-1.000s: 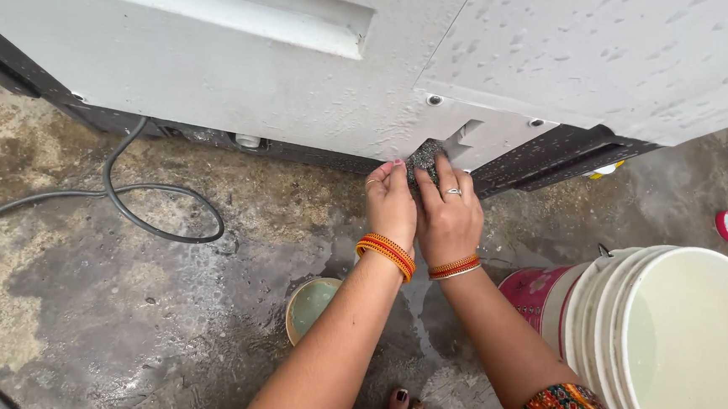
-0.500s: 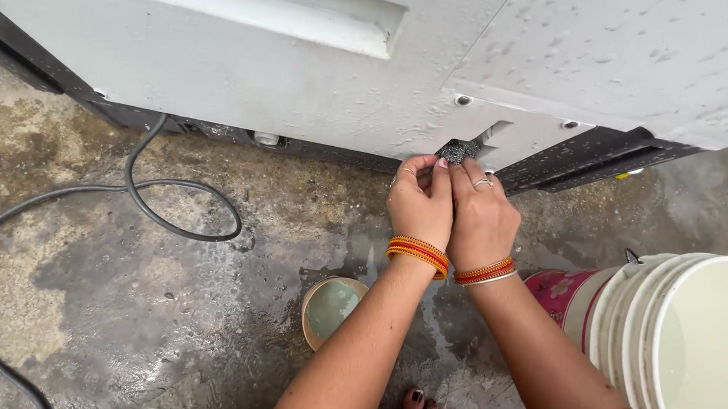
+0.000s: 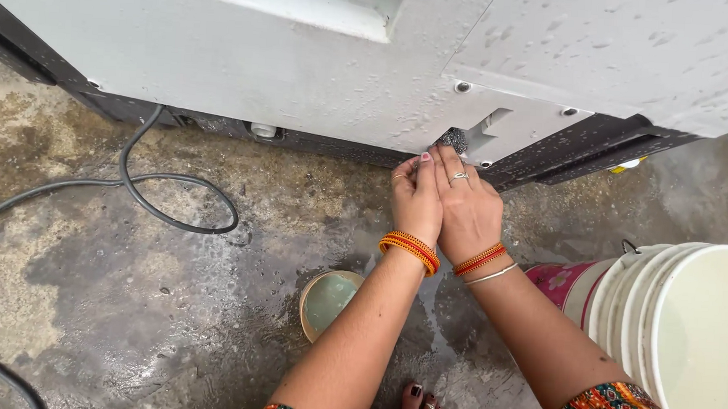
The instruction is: Using a steel wool scrubber and water to clean the exterior of a white semi-automatic washing machine.
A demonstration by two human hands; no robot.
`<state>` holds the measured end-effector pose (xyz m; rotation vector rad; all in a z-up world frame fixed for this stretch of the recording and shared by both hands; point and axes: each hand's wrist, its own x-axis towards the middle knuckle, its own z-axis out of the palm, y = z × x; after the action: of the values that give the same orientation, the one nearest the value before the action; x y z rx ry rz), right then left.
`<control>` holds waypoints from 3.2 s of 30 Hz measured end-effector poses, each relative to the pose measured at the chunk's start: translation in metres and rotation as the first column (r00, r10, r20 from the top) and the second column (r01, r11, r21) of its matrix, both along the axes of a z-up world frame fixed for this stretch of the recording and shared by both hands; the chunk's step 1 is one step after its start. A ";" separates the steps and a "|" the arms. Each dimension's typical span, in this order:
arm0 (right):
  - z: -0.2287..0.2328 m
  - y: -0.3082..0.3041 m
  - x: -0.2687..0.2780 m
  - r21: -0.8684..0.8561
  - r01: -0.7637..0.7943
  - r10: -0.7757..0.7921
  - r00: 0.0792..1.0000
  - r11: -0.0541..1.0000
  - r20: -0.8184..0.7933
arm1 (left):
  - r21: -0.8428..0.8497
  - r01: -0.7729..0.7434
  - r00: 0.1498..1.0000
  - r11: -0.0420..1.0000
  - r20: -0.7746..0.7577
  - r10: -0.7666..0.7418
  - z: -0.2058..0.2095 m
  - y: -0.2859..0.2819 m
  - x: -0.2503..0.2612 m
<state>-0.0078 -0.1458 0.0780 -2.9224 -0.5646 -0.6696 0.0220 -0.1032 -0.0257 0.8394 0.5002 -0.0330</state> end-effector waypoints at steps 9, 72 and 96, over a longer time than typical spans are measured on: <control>0.007 0.005 -0.005 -0.124 0.089 -0.124 0.943 0.988 -0.310 | 0.055 0.093 0.989 0.994 -0.120 -0.086 0.010 0.018 -0.019; 0.005 -0.002 -0.006 0.021 0.175 -0.173 0.981 0.984 -0.085 | 0.254 0.147 0.984 0.956 -0.139 -0.114 -0.008 -0.004 -0.010; 0.146 0.141 0.059 -0.470 -0.432 0.614 0.703 0.770 0.360 | 0.492 0.281 0.896 0.824 0.174 -0.409 0.135 0.257 0.067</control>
<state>0.0513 -0.0045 0.2240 -2.5942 -1.6757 -1.3455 0.0893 0.1539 0.1091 1.3739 0.0786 -0.1403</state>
